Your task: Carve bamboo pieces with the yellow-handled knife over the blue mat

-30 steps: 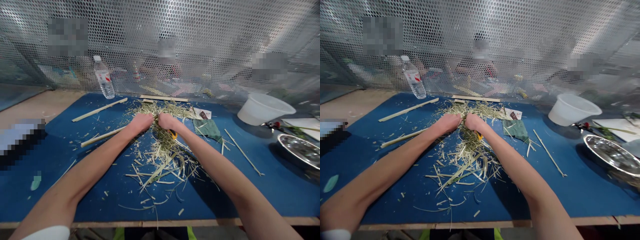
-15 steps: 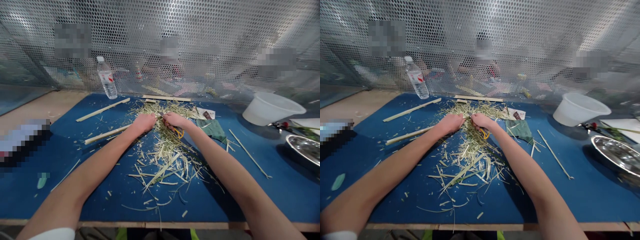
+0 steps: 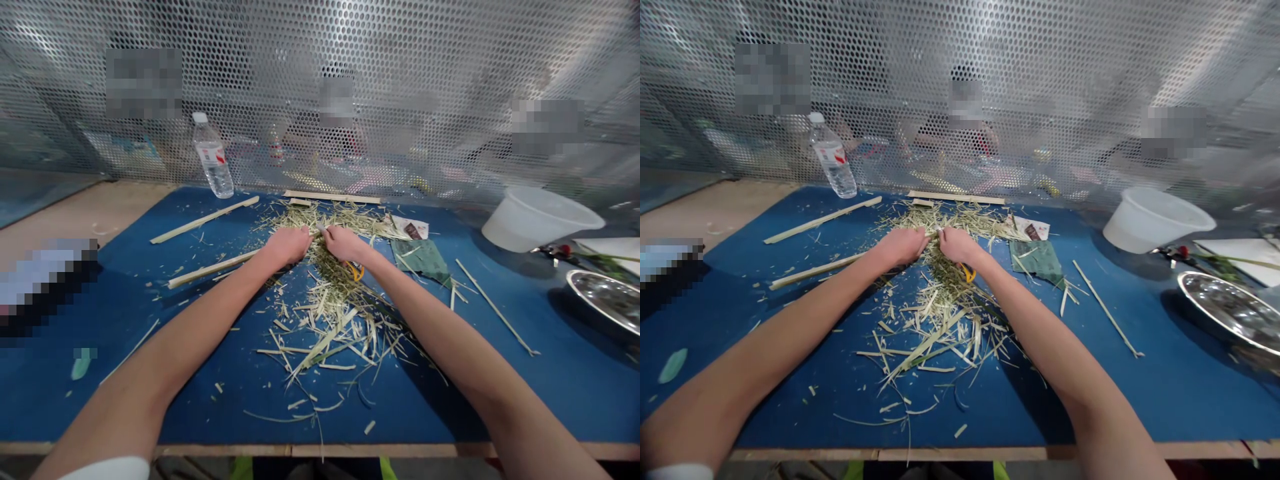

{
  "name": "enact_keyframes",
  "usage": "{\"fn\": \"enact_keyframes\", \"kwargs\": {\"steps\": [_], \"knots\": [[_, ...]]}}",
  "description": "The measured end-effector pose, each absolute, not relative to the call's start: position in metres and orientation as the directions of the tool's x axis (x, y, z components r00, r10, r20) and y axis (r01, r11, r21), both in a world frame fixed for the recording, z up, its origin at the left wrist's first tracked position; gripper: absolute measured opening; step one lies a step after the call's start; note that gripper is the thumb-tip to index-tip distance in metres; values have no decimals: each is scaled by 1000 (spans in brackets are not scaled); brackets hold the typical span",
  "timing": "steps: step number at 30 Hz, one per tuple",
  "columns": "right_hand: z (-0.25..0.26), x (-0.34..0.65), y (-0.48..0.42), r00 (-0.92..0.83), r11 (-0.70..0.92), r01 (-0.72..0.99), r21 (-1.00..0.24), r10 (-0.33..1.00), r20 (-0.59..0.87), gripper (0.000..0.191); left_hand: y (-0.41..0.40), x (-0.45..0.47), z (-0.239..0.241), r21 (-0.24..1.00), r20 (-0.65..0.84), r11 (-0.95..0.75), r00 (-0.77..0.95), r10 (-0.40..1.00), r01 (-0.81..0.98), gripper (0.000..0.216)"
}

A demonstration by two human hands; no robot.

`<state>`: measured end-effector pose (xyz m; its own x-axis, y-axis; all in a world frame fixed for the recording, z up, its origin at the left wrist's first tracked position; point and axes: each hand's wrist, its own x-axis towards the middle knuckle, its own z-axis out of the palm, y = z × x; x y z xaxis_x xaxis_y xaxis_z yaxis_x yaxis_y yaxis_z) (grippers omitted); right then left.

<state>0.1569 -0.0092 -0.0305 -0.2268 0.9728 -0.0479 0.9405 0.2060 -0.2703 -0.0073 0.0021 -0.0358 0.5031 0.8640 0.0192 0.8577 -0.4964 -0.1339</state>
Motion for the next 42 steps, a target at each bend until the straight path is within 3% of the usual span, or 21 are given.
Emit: {"fn": "enact_keyframes", "kwargs": {"steps": [8,16,18,23,26,29,37,42], "knots": [[-37,153,-4,-212,193,960,-204,975,-74,38,4,-8,-38,-145,41,-509,519,854,849,46],[-33,154,0,-238,208,947,-244,966,-98,35,2,-6,-39,-149,42,-494,505,862,857,47],[-34,157,-1,-245,193,927,-321,961,-131,39,1,-5,-38,-157,40,-486,497,867,860,47],[-35,170,-3,-285,19,688,-726,926,-246,34,-1,-4,-37,-175,35,-488,501,865,855,47],[-36,174,-5,-308,-44,575,-817,914,-266,31,-1,-4,-38,-171,39,-476,488,872,863,47],[-36,171,-6,-278,-8,607,-795,935,-221,34,0,-5,-39,-170,53,-475,489,870,863,46],[-33,159,-9,-201,115,821,-559,975,-96,45,-1,-8,-38,-162,66,-491,506,860,856,47],[-30,157,-9,-188,121,875,-468,977,-100,47,-1,-7,-38,-160,63,-473,487,871,867,46]]}}
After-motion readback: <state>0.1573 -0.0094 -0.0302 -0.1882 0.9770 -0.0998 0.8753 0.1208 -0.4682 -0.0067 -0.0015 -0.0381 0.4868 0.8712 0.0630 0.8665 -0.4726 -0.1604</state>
